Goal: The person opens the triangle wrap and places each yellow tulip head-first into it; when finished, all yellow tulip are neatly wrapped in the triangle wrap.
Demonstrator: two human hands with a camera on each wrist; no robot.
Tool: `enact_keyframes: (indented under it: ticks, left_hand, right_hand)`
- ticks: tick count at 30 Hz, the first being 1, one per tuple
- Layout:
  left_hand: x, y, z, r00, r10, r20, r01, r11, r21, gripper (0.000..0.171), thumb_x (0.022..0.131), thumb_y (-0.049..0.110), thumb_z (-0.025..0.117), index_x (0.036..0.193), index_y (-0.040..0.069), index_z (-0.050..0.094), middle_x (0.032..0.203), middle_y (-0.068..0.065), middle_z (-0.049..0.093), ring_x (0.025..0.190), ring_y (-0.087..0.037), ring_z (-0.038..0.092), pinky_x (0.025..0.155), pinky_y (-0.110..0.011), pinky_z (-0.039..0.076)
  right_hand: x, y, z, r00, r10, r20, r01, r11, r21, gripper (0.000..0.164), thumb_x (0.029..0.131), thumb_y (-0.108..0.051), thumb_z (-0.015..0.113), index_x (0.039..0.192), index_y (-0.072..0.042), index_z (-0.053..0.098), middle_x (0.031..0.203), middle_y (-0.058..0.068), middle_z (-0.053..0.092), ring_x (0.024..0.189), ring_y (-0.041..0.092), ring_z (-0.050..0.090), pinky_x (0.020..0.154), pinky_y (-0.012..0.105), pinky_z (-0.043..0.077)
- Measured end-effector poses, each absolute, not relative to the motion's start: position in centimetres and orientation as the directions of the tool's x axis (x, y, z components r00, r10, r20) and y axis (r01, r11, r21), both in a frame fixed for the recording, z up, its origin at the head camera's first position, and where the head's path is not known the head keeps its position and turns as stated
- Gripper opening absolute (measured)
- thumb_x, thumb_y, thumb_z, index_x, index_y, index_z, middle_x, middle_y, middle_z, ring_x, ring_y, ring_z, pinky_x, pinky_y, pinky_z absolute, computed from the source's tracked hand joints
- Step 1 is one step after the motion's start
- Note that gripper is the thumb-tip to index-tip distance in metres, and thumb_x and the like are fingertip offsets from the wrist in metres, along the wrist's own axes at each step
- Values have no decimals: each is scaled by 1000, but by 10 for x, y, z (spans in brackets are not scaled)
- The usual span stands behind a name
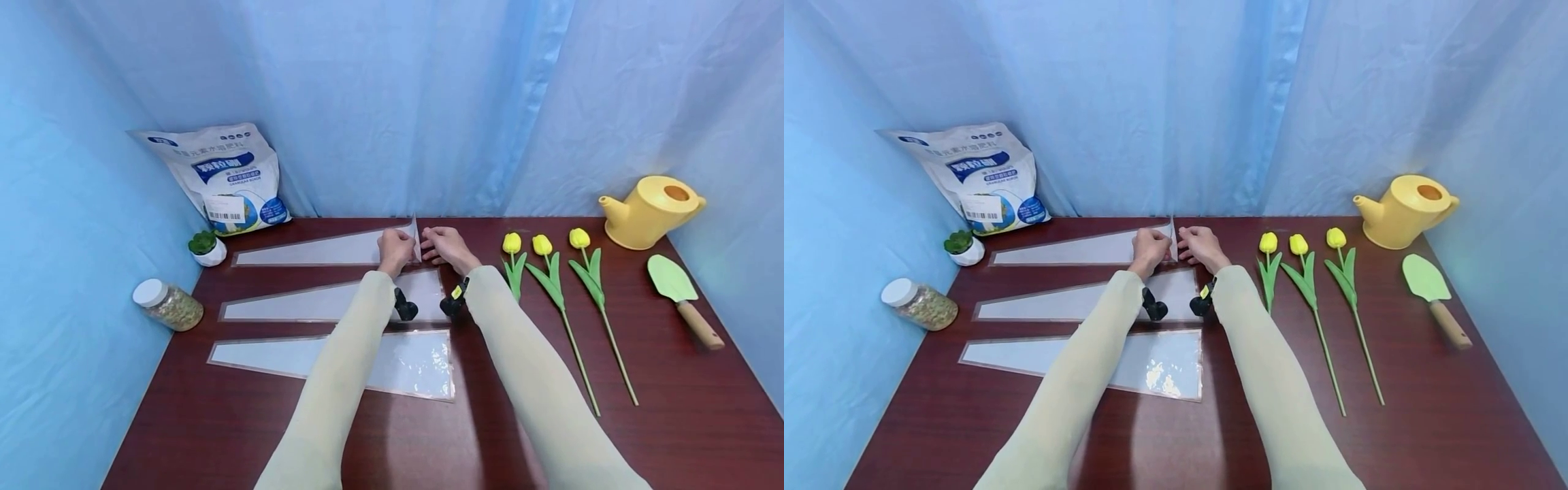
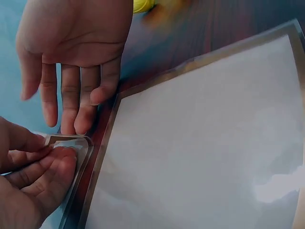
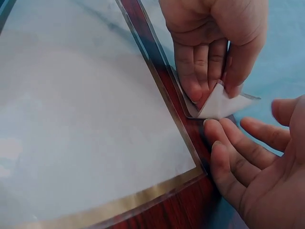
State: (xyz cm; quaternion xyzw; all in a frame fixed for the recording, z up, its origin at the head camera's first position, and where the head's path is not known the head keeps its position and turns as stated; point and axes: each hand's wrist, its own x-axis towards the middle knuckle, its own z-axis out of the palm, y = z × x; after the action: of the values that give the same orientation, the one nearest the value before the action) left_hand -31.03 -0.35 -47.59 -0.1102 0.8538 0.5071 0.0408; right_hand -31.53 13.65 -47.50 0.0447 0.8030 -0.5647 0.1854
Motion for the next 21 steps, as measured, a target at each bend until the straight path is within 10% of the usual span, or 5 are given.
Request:
enact_keyframes:
  ticks: [21]
  left_hand:
    - [-312,-7,-477,-925,-202,-322,-365,234,901,11,88,11,75,92,1,79,93,-15,77,54,-10,65,53,-20,54]
  right_hand:
    - [-326,117,-468,-940,23,-341,295,556,-777,38,99,-41,58,84,-7,65,68,3,62,55,13,60,51,27,48]
